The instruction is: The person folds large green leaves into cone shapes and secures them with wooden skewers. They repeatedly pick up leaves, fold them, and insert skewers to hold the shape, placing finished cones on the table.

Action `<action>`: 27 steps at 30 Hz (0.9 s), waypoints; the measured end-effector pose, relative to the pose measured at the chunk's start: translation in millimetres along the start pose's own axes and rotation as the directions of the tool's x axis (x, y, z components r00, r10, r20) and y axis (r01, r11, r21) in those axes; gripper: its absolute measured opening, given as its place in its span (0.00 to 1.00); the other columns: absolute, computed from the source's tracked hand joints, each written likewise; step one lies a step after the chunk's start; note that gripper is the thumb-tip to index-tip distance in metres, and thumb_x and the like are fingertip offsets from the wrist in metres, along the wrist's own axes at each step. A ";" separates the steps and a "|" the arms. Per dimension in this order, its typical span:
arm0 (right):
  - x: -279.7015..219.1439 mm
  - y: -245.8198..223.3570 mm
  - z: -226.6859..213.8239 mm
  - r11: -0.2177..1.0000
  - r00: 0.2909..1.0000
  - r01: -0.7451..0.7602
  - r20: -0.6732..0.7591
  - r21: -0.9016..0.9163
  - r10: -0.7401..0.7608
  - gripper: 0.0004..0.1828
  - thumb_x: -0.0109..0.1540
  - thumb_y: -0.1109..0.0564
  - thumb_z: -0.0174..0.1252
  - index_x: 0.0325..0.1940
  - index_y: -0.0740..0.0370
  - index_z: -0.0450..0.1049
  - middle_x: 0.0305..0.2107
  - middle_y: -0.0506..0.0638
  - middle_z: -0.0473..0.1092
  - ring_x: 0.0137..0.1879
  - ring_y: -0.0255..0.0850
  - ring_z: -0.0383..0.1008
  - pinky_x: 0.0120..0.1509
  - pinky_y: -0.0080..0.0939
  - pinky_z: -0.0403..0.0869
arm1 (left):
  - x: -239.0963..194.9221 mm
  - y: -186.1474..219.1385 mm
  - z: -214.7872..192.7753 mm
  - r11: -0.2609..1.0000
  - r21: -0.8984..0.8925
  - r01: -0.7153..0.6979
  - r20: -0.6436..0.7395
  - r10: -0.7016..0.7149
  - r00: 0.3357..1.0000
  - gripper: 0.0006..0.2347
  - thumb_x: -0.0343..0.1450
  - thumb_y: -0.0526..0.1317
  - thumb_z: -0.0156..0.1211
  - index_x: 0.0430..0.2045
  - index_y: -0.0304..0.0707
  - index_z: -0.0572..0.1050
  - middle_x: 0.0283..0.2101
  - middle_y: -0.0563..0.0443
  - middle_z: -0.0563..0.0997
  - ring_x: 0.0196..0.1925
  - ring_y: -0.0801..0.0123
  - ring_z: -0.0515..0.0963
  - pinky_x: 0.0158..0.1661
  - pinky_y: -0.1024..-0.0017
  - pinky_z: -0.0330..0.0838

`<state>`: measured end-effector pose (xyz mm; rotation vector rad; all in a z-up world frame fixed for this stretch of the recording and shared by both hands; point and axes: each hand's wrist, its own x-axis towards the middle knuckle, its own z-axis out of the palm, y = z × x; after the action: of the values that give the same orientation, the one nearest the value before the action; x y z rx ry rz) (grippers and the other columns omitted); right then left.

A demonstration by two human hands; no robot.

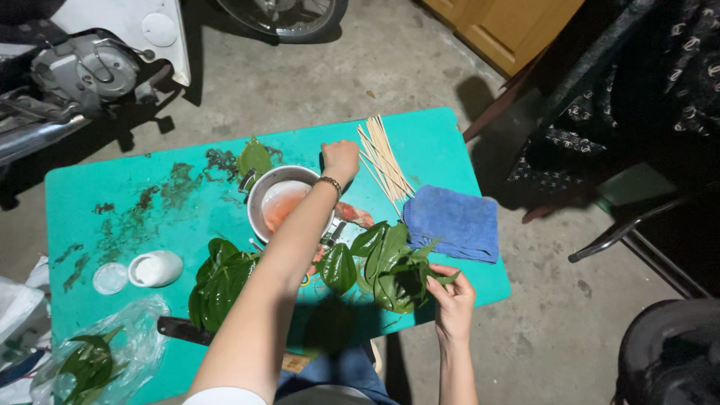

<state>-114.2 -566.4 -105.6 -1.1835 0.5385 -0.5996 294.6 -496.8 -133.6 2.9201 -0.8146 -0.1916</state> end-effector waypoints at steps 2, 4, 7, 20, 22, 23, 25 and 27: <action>1.1 -0.9 4.4 0.999 1.000 -0.020 0.018 0.041 0.019 0.16 0.58 0.75 0.61 0.50 0.71 0.76 0.41 0.54 0.77 0.45 0.36 0.77 0.50 0.34 0.75 | -6.7 -3.4 -12.1 1.000 -0.017 -0.007 -0.031 0.007 1.000 0.06 0.65 0.39 0.65 0.33 0.42 0.83 0.41 0.45 0.85 0.46 0.54 0.84 0.49 0.52 0.70; 5.4 -5.6 10.3 0.996 0.999 -0.035 0.043 0.080 0.032 0.16 0.59 0.74 0.60 0.51 0.71 0.75 0.41 0.55 0.77 0.45 0.37 0.77 0.51 0.35 0.75 | -17.0 -1.7 -31.8 0.999 -0.028 -0.018 -0.094 0.015 0.995 0.05 0.66 0.37 0.64 0.32 0.41 0.83 0.40 0.45 0.84 0.43 0.55 0.85 0.48 0.51 0.69; 8.3 -19.9 20.2 0.986 0.992 -0.066 0.115 0.155 0.048 0.19 0.60 0.72 0.61 0.55 0.72 0.71 0.42 0.56 0.77 0.45 0.40 0.78 0.53 0.39 0.76 | -56.3 2.9 -68.2 0.928 -0.265 -0.263 -0.258 0.195 0.946 0.03 0.69 0.38 0.61 0.27 0.42 0.80 0.37 0.47 0.85 0.42 0.57 0.83 0.49 0.53 0.67; 23.3 -51.7 85.8 0.909 0.901 -0.240 0.427 0.341 0.078 0.37 0.61 0.67 0.64 0.72 0.72 0.59 0.47 0.56 0.75 0.48 0.42 0.77 0.60 0.47 0.77 | -143.9 -10.7 -128.0 0.694 -0.608 -0.387 -0.364 0.190 0.912 0.07 0.69 0.39 0.65 0.37 0.42 0.77 0.28 0.51 0.82 0.34 0.61 0.84 0.43 0.64 0.76; 21.1 -39.6 80.3 0.902 0.906 -0.245 0.415 0.356 0.082 0.35 0.61 0.67 0.64 0.71 0.73 0.61 0.47 0.57 0.75 0.49 0.42 0.77 0.61 0.47 0.77 | -127.7 -10.1 -114.3 0.722 -0.535 -0.439 -0.423 0.222 0.879 0.10 0.64 0.38 0.68 0.37 0.41 0.80 0.25 0.49 0.84 0.31 0.58 0.84 0.43 0.59 0.73; 20.3 -32.9 75.7 0.904 0.910 -0.243 0.405 0.351 0.087 0.33 0.61 0.67 0.63 0.69 0.74 0.63 0.48 0.58 0.75 0.50 0.43 0.78 0.60 0.46 0.76 | -119.2 -10.1 -108.8 0.733 -0.495 -0.467 -0.451 0.242 0.859 0.11 0.61 0.38 0.70 0.36 0.41 0.81 0.23 0.48 0.85 0.29 0.57 0.84 0.43 0.57 0.72; 17.9 -18.8 62.5 0.907 0.922 -0.240 0.375 0.347 0.100 0.30 0.61 0.67 0.62 0.67 0.75 0.65 0.48 0.59 0.75 0.51 0.45 0.78 0.59 0.46 0.76 | -105.8 -11.7 -98.1 0.787 -0.436 -0.436 -0.415 0.254 0.874 0.09 0.62 0.41 0.72 0.32 0.43 0.84 0.27 0.45 0.84 0.31 0.55 0.84 0.39 0.59 0.74; 20.7 -8.1 50.1 0.908 0.935 -0.231 0.339 0.350 0.107 0.29 0.60 0.68 0.61 0.66 0.74 0.66 0.48 0.59 0.75 0.52 0.47 0.79 0.59 0.47 0.76 | -94.9 -12.8 -91.9 0.802 -0.433 -0.413 -0.393 0.245 0.887 0.08 0.61 0.42 0.73 0.30 0.44 0.85 0.29 0.44 0.84 0.32 0.55 0.85 0.37 0.60 0.76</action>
<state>-66.7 -548.5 -84.9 -0.8214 0.2331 -0.3344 234.3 -430.4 -35.8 2.1912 -1.0197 0.0892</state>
